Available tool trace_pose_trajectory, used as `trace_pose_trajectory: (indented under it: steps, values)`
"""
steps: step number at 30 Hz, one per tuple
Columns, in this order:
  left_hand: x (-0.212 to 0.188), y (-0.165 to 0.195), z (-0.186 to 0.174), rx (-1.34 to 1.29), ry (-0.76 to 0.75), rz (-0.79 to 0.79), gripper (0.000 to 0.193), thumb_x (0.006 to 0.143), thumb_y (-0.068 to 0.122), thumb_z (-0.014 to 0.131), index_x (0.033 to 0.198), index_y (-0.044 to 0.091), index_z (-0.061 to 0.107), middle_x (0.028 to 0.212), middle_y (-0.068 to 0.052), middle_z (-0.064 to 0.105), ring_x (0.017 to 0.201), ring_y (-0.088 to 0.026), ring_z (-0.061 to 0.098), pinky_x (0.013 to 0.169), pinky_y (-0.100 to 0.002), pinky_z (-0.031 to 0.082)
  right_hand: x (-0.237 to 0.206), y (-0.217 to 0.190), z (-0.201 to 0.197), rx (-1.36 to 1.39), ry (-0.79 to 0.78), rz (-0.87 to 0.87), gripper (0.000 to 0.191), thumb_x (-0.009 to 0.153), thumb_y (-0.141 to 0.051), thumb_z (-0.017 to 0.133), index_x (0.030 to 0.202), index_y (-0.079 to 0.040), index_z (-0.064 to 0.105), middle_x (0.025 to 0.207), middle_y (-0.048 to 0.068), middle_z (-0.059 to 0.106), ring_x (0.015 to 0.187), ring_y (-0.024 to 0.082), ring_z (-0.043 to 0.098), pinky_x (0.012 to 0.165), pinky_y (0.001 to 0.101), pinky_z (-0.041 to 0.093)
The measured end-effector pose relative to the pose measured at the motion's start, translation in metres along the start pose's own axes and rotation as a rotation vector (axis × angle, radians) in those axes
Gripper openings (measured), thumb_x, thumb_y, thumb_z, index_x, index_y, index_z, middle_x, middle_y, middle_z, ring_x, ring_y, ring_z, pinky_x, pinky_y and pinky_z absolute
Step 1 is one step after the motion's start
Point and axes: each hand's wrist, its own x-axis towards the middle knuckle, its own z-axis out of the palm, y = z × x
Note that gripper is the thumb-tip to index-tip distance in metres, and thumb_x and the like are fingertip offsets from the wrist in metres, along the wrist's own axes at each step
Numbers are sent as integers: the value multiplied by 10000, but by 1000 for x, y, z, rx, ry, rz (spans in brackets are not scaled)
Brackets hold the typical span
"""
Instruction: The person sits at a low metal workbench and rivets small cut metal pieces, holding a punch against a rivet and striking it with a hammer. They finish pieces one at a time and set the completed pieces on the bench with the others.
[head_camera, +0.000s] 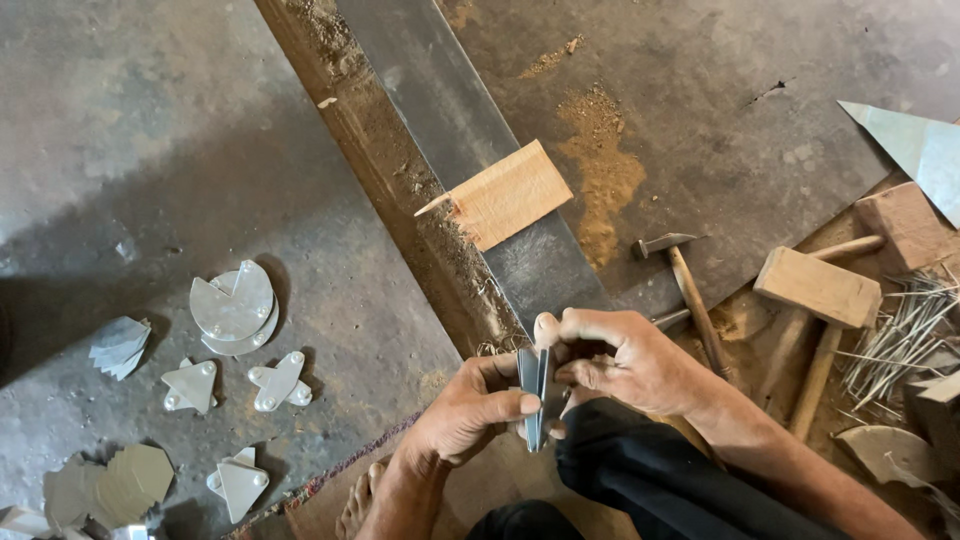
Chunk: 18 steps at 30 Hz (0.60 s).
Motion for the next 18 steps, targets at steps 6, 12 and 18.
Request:
trace_pose_trajectory:
  steps: [6, 12, 18]
  values:
    - [2, -5, -3, -56, -37, -35, 539, 851, 194, 851, 1276, -70, 651, 1021, -204, 746, 867, -328, 769, 758, -396, 643, -2, 19, -13, -185, -70, -176, 131, 973, -5, 696, 1074, -13, 613, 1058, 82, 646, 1014, 166, 650, 871, 345, 613]
    - [8, 1, -10, 277, 170, 384, 541, 845, 197, 849, 1316, 9, 663, 1245, -173, 679, 1044, -304, 728, 836, -406, 661, -6, 7, -19, 567, -27, -180, 114, 1049, -20, 655, 1156, 14, 635, 1116, 212, 707, 998, 279, 699, 876, 426, 615]
    - [17, -5, 23, 1134, 358, 1001, 600, 811, 166, 911, 1336, 100, 629, 1409, -166, 665, 1369, -324, 648, 1067, -446, 564, 1, 21, 7, 879, 207, 263, 209, 942, -137, 566, 1120, -49, 633, 1013, 136, 737, 810, 234, 743, 774, 404, 654]
